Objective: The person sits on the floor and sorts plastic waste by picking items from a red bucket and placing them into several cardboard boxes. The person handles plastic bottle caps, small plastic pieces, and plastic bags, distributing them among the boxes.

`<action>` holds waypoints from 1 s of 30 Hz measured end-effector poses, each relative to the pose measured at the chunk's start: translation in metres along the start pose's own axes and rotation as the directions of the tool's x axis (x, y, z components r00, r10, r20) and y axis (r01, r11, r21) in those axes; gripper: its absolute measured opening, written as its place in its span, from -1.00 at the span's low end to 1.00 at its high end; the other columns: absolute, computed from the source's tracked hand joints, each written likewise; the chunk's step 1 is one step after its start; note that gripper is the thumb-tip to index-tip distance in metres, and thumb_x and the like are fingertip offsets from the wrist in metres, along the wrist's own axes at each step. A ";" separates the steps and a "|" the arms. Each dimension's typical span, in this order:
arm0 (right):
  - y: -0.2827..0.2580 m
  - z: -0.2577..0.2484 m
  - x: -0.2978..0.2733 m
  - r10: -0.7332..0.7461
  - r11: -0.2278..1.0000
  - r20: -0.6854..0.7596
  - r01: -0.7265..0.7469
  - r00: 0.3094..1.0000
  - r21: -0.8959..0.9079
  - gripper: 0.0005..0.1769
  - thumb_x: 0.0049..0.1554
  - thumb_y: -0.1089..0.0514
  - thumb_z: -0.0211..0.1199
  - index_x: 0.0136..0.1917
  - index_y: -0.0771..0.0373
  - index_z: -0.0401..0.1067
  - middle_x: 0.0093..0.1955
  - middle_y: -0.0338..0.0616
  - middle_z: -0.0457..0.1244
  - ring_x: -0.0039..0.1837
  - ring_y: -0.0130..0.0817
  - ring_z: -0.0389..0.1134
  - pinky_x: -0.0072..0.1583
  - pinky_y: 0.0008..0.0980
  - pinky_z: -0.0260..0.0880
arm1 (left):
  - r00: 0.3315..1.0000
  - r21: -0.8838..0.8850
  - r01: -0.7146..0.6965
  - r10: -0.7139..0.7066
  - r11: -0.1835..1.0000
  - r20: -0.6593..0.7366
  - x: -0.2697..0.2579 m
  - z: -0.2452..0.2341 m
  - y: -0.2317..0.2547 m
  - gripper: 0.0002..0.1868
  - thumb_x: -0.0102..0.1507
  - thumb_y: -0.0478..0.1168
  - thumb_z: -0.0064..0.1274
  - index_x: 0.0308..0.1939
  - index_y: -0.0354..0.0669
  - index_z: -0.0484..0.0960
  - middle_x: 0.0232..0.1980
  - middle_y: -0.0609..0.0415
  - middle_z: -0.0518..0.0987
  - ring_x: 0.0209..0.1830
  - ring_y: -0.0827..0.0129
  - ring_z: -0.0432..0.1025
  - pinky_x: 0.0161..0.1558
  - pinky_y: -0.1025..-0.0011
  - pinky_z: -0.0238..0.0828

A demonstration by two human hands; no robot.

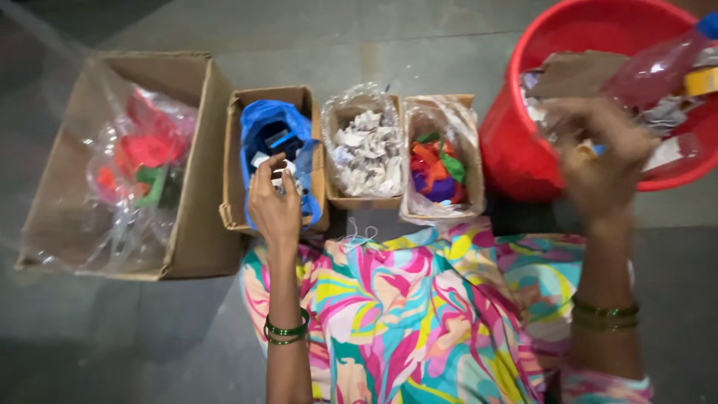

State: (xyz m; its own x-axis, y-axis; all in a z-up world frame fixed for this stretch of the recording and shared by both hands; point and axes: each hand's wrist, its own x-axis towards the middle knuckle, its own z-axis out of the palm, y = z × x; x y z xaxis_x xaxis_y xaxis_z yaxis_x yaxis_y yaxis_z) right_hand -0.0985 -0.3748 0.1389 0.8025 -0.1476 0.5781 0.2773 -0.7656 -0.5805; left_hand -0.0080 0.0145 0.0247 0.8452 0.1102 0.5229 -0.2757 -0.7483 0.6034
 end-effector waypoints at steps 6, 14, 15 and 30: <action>0.095 -0.018 0.088 -0.145 0.974 0.114 0.162 0.983 -0.160 -0.79 0.26 0.50 0.17 0.10 0.41 0.55 0.01 0.01 0.43 0.07 -0.27 0.49 0.14 -0.34 0.50 | 0.971 0.090 0.201 -0.210 0.976 0.114 -0.007 0.019 -0.015 -0.53 0.21 -0.55 -0.08 0.15 -0.14 0.61 0.04 -0.19 0.65 -0.03 -0.08 0.54 -0.01 0.05 0.41; 0.146 0.006 0.065 0.028 0.946 0.339 0.084 0.940 -0.312 -0.83 0.26 0.33 0.26 0.14 0.26 0.53 0.07 0.05 0.41 0.17 -0.06 0.45 0.20 -0.16 0.44 | 0.979 0.147 0.131 -0.151 0.980 0.135 -0.010 0.020 -0.015 -0.39 0.03 -0.59 -0.06 0.16 -0.19 0.57 0.08 -0.26 0.61 0.03 -0.19 0.49 0.03 0.00 0.37; 0.151 0.007 0.064 -0.040 0.940 0.373 0.162 0.927 -0.301 -0.86 0.28 0.33 0.26 0.12 0.27 0.52 0.08 0.08 0.40 0.20 0.00 0.43 0.23 -0.13 0.43 | 0.977 0.152 0.141 -0.162 0.978 0.138 -0.010 0.020 -0.015 -0.39 0.04 -0.59 -0.07 0.16 -0.18 0.58 0.09 -0.26 0.61 0.03 -0.18 0.49 0.03 0.01 0.38; 0.156 0.013 0.065 0.443 0.752 0.444 -0.053 0.779 -0.657 -0.63 0.10 -0.07 0.44 0.08 0.16 0.58 0.06 0.07 0.42 0.14 0.10 0.42 0.13 0.05 0.41 | 0.962 0.187 0.209 -0.236 0.960 0.134 -0.015 0.016 -0.016 -0.64 0.22 -0.42 -0.08 0.05 -0.09 0.66 0.01 -0.19 0.65 -0.06 -0.13 0.52 -0.07 -0.01 0.41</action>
State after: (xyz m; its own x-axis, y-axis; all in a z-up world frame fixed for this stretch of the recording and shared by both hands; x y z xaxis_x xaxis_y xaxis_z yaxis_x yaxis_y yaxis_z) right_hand 0.0038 -0.4958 0.0787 0.9824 -0.1762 -0.0617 -0.1813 -0.9792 -0.0907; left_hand -0.0086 0.0145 -0.0023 0.9400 0.1946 0.2801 -0.0023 -0.8176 0.5758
